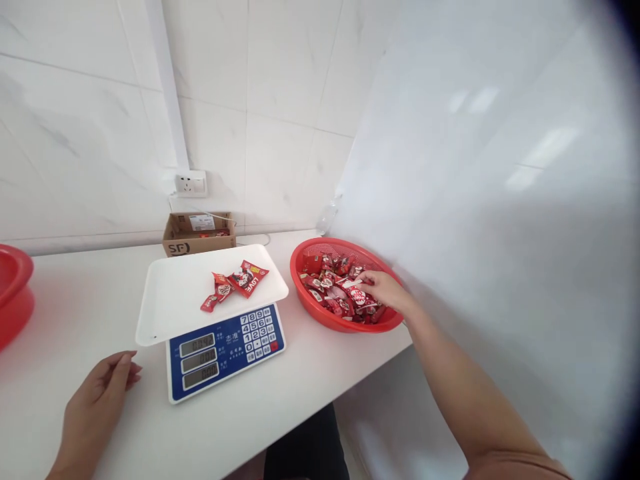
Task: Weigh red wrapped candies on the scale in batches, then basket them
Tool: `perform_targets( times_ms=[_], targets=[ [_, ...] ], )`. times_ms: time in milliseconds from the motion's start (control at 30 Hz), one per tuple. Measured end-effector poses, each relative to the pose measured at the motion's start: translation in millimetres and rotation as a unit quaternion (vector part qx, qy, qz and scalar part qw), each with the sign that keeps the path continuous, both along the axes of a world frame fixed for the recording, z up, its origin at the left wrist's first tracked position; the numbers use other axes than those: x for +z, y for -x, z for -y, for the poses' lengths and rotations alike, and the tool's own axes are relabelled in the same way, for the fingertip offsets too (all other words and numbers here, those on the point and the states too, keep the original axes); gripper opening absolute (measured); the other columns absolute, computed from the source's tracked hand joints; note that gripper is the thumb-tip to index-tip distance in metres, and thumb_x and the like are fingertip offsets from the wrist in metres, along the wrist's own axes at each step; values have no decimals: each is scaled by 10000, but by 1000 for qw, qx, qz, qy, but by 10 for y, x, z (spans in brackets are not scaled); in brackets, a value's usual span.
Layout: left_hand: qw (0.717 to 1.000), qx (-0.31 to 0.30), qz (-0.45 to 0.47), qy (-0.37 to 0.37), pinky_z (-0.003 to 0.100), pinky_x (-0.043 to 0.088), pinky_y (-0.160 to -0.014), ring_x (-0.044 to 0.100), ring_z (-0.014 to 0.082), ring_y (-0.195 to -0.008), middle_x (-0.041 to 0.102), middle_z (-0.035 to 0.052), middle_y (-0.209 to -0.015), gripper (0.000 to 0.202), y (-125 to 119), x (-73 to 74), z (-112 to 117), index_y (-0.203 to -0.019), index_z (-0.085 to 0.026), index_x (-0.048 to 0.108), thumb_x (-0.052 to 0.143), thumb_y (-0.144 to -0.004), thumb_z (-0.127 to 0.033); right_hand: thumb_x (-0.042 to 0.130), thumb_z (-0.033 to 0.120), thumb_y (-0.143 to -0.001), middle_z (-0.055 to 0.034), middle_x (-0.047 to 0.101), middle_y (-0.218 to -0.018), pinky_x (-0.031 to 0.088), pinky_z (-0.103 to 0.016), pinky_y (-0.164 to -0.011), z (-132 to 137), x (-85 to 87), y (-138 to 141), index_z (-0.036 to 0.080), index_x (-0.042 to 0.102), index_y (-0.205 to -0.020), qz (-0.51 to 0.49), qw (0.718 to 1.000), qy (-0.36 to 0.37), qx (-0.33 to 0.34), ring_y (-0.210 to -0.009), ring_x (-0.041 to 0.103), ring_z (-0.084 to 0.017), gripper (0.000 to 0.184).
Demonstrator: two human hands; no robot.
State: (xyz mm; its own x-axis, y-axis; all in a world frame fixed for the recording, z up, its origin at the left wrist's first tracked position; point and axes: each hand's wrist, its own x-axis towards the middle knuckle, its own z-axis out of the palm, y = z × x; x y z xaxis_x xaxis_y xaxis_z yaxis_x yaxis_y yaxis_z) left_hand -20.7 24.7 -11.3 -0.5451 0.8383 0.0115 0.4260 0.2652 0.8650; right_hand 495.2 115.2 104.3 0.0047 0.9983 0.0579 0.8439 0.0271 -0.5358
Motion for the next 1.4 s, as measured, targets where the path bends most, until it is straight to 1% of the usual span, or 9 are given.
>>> perform_targets(
  times_ms=[200,367,633,800,900,1033,1167,1267,1400],
  targets=[
    [999,-10,23,30,444,464,-865,637,223,-779,632,16,-823,384,9,19,4,-959,-251,565,441,-733,-535,463,309,-763,-5,619,-731,408,-249,-645,-23,57,84,193,550,-742,-11,998,-61,-31,-676,552,-141,146],
    [1000,-6,26,7,401,495,-791,622,195,-702,621,3,-755,409,-58,92,20,-935,-226,570,460,-697,-541,476,289,-762,-28,652,-816,426,-278,-673,-19,152,422,197,577,-785,-50,985,-140,-87,-714,583,-154,138],
    [999,1,41,-17,330,505,-709,601,168,-672,613,3,-736,414,-119,160,67,-912,-215,575,465,-705,-556,572,369,-726,-6,636,-743,487,-274,-574,-20,109,1430,196,567,-784,-297,949,-63,84,-630,590,-141,183],
    [999,0,48,-25,321,502,-703,595,163,-679,611,2,-735,405,-108,133,77,-911,-215,577,464,-721,-554,567,318,-729,3,631,-709,527,-294,-622,-176,-90,1917,189,553,-802,-395,913,-47,95,-631,611,-139,149],
    [999,-2,47,-28,317,500,-702,595,158,-681,615,0,-737,414,-100,109,73,-921,-217,580,466,-725,-564,548,264,-740,-23,668,-817,534,-326,-713,-225,-202,2084,187,565,-856,-395,911,-43,113,-750,641,-157,140],
    [998,-4,48,-34,314,502,-692,595,157,-675,614,0,-728,427,-98,108,70,-915,-214,581,467,-720,-576,548,200,-741,-66,635,-1092,501,-335,-829,-142,-255,2078,203,603,-1001,-272,943,-142,126,-1002,589,-183,266],
    [998,-3,51,-36,300,501,-682,590,151,-669,608,-1,-717,409,-113,124,66,-895,-214,584,470,-723,-568,523,287,-802,-81,627,-1089,500,-336,-818,127,-255,1892,199,605,-1041,-249,940,-216,85,-994,581,-192,268],
    [998,-6,57,-39,302,502,-674,586,150,-655,605,0,-712,411,-124,124,60,-897,-211,583,471,-726,-567,524,354,-818,-80,639,-1036,499,-348,-806,379,-377,1751,199,609,-1014,-286,933,-216,35,-925,600,-190,263],
    [998,-9,56,-37,296,498,-670,579,149,-657,598,2,-708,398,-136,132,63,-891,-208,579,463,-736,-556,536,431,-802,-87,648,-961,513,-343,-717,617,-747,1636,190,606,-995,-319,937,-142,-1,-779,615,-178,317]
  ],
)
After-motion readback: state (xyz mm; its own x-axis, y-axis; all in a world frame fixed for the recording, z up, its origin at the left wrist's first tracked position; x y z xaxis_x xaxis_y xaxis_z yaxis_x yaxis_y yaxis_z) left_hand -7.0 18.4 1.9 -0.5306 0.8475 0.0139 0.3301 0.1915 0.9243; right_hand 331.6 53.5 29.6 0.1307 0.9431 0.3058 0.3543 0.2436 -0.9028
